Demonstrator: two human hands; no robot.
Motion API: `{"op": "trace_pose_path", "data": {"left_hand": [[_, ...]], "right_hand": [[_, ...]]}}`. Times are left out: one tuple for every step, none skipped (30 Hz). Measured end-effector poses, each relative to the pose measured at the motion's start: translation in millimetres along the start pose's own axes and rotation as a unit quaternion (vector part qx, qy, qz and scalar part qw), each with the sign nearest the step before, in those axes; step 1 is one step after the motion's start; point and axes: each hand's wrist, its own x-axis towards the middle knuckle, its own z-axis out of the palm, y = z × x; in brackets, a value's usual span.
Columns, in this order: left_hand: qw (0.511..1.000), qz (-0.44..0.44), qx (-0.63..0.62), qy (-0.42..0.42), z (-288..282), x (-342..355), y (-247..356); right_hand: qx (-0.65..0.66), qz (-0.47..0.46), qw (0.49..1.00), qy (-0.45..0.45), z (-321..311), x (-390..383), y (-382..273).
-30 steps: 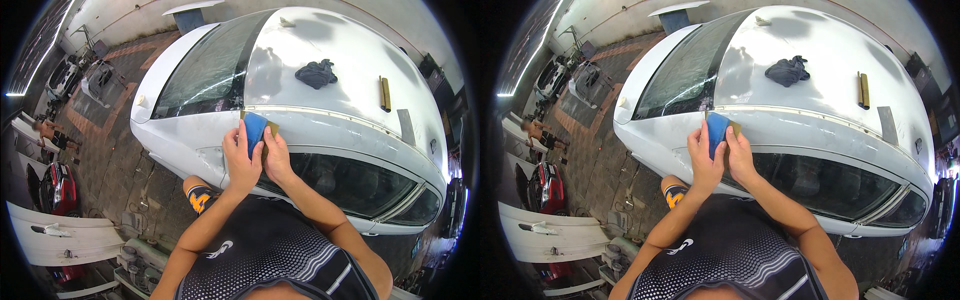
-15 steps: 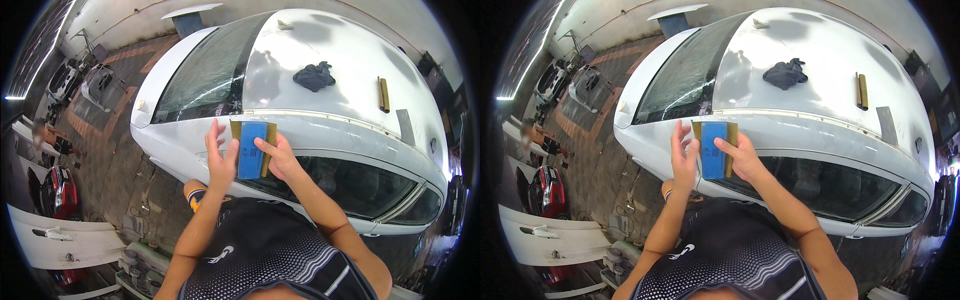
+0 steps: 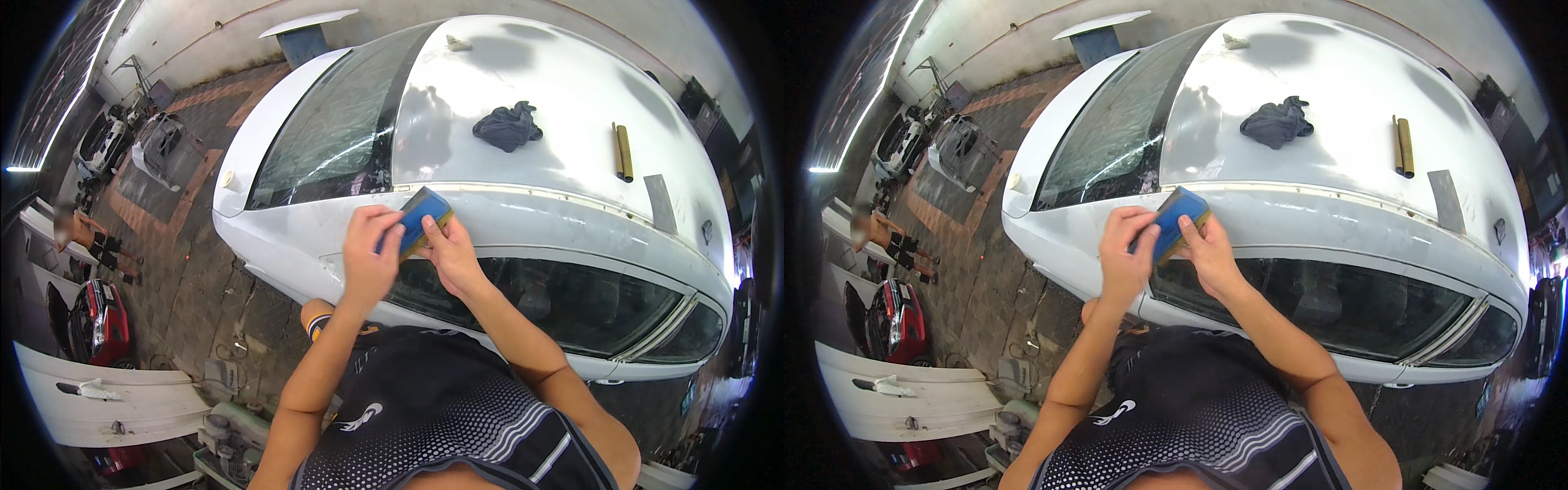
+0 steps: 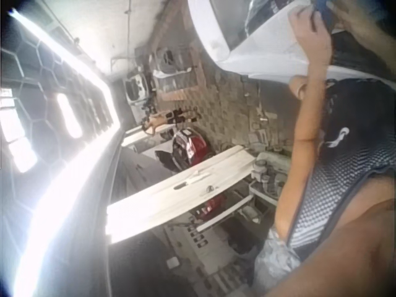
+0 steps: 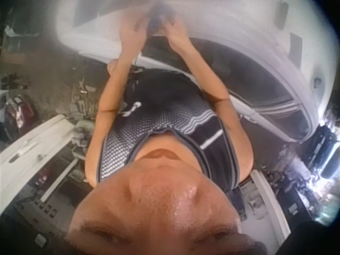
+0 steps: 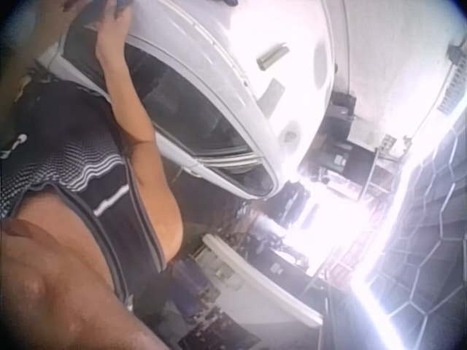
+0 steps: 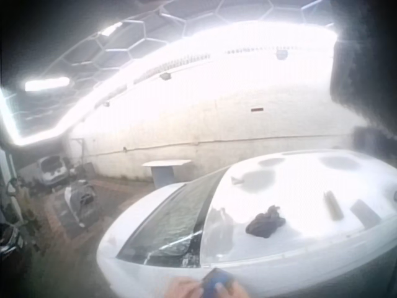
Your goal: The person applies a tint film to the rear window of a white car. They smooth the film with a squeegee, wipe the surface with a cloth, and use a razor blade to trim the edges. The person repeatedly wets the film and continues smoothing and trimming until the edges are flush with the window frame.
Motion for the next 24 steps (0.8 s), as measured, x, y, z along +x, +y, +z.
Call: {"op": "trace_pose_path", "data": {"left_hand": [[0.995, 0.060, 0.074, -0.008, 7.3, -3.7, 6.4], [0.982, 0.120, 0.147, -0.015, 13.6, -6.8, 10.5], [0.964, 0.161, 0.207, -0.035, 21.6, -11.2, 3.1], [0.962, 0.157, 0.221, -0.026, 25.3, -15.8, 2.4], [0.960, 0.155, 0.235, -0.017, 28.2, -16.1, 6.5], [0.957, 0.152, 0.248, -0.007, 29.9, -15.9, 8.5], [0.959, 0.157, 0.237, 0.012, 31.1, -14.6, 6.0], [0.960, 0.162, 0.228, 0.030, 30.9, -11.9, 2.1], [0.960, 0.166, 0.218, 0.048, 30.3, -8.0, -1.4], [0.959, 0.178, 0.217, 0.050, 28.7, -2.5, -5.1], [0.957, 0.190, 0.215, 0.051, 26.5, 6.2, -8.2], [0.955, 0.202, 0.211, 0.053, 26.1, 16.6, -11.4], [0.951, 0.221, 0.208, 0.064, 27.6, 29.3, -12.7], [0.961, 0.206, 0.176, 0.058, 27.7, 41.0, -13.1], [0.969, 0.189, 0.149, 0.055, 24.1, 51.8, -13.1], [0.976, 0.175, 0.117, 0.050, 24.5, 64.1, -14.6], [0.983, 0.136, 0.116, 0.035, 24.2, 74.8, -26.2], [0.984, 0.124, 0.130, 0.012, 25.6, 86.9, -43.1], [0.983, 0.110, 0.147, -0.010, 25.4, 98.0, -61.9], [0.982, 0.097, 0.158, -0.033, 29.5, 108.4, -72.5], [0.985, 0.069, 0.145, -0.056, 37.9, 119.6, -72.3], [0.981, 0.070, 0.165, -0.069, 47.8, 125.4, -70.4], [0.976, 0.069, 0.189, -0.084, 57.2, 129.8, -65.7], [0.970, 0.068, 0.214, -0.098, 66.4, 135.1, -62.3]], "right_hand": [[0.018, 0.000, 1.000, 0.018, 0.5, 0.8, 4.6], [0.010, 0.005, 0.999, 0.041, 2.8, 1.3, 6.2], [0.002, 0.010, 0.998, 0.064, 5.5, 1.7, 7.2], [-0.006, 0.016, 0.996, 0.087, 7.7, 1.3, 8.4], [-0.022, 0.015, 0.996, 0.084, 8.5, 1.4, 7.7], [-0.039, 0.015, 0.996, 0.081, 8.9, 1.3, 7.1], [-0.056, 0.015, 0.995, 0.079, 9.5, 1.2, 6.2], [-0.091, -0.002, 0.993, 0.073, 12.5, 1.7, 3.6], [-0.127, -0.019, 0.990, 0.067, 15.9, 3.7, -1.0], [-0.162, -0.035, 0.984, 0.062, 17.0, 7.3, -5.0], [-0.178, -0.047, 0.982, 0.037, 12.7, 13.6, -8.6], [-0.196, -0.059, 0.979, 0.012, 4.0, 23.1, -14.0], [-0.214, -0.071, 0.974, -0.012, -5.3, 32.3, -22.4], [-0.313, -0.030, 0.949, -0.035, -5.7, 37.5, -44.0], [-0.407, 0.012, 0.911, -0.064, 1.8, 39.8, -76.1], [-0.497, 0.051, 0.862, -0.086, 0.1, 46.1, -103.5], [-0.601, 0.005, 0.797, -0.055, -8.2, 61.2, -123.6], [-0.696, -0.042, 0.717, -0.021, -16.6, 75.0, -142.0], [-0.794, -0.185, 0.576, 0.058, -21.2, 84.3, -150.0], [-0.849, -0.317, 0.399, 0.139, -28.2, 91.3, -158.0], [-0.869, -0.281, 0.384, 0.134, -46.2, 102.0, -162.9], [-0.888, -0.244, 0.368, 0.129, -67.9, 115.4, -164.5], [-0.903, -0.206, 0.356, 0.122, -73.8, 124.7, -167.4], [-0.899, -0.202, 0.374, 0.109, -78.9, 135.0, -171.2]]}}
